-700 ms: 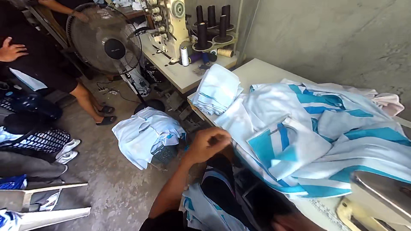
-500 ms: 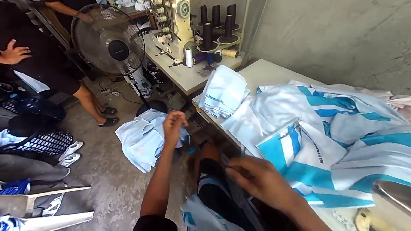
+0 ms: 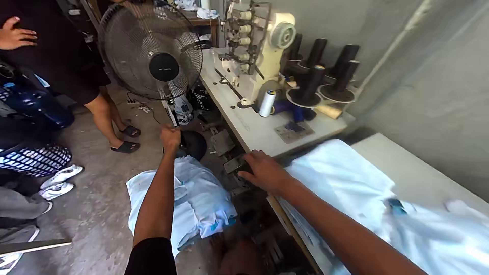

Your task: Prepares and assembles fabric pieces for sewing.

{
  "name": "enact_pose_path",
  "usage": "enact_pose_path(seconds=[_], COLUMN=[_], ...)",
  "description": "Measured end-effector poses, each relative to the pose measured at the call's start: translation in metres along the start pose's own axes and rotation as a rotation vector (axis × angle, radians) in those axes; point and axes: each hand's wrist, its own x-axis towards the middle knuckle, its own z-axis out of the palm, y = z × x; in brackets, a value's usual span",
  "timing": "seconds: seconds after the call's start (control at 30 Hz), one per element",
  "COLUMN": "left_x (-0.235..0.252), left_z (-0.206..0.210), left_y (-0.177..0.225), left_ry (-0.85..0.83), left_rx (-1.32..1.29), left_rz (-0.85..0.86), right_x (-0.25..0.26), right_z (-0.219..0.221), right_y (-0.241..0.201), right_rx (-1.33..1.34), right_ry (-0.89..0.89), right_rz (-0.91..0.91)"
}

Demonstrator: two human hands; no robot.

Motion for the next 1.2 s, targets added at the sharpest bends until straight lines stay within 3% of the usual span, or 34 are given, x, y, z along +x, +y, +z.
enact_pose_path(seconds=[0.13,0.23,0.43,0.5,0.63,0.73,0.8,0.9,1.2], left_x=[0.067,0.112,0.178,0.201,0.228,0.244,0.236,0.195,0.192], left_z=[0.011,0.015,-0.012,-0.02,-0.028,-0.035,-0.042,-0.048,-0.066], left_y=[0.01,0.001,0.009,0.028,0.058,0.051,0.053,0.093,0.105], left_ry=[-0.024,0.001,0.615,0.689,0.554,0.5,0.432,0.339,0.244], left_rx=[0.296,0.269,-0.095,-0.147,-0.246,-0.273,-0.274,-0.321,-0.506], left_rz=[0.121,0.103,0.325,0.358,0.242,0.282,0.306,0.184,0.073], right_x=[0.029,0.028,0.017,0.015,0.014,0.014,0.014,0.016,0.015], right_z=[-0.004,-0.005,0.021,0.022,0.008,0.003,0.0,-0.004,-0.002], right_y=[-0.005,0.008,0.026,0.026,0.022,0.024,0.024,0.023,0.027], right_rx=[-0.095,-0.084,-0.158,-0.179,-0.124,-0.081,-0.06,-0.047,-0.029], right_ry=[-0.134,-0.142,0.204,0.202,0.034,-0.004,-0.03,-0.059,-0.045], right_rz=[0.046,-0.032,-0.215,-0.23,-0.192,-0.182,-0.181,-0.178,-0.199])
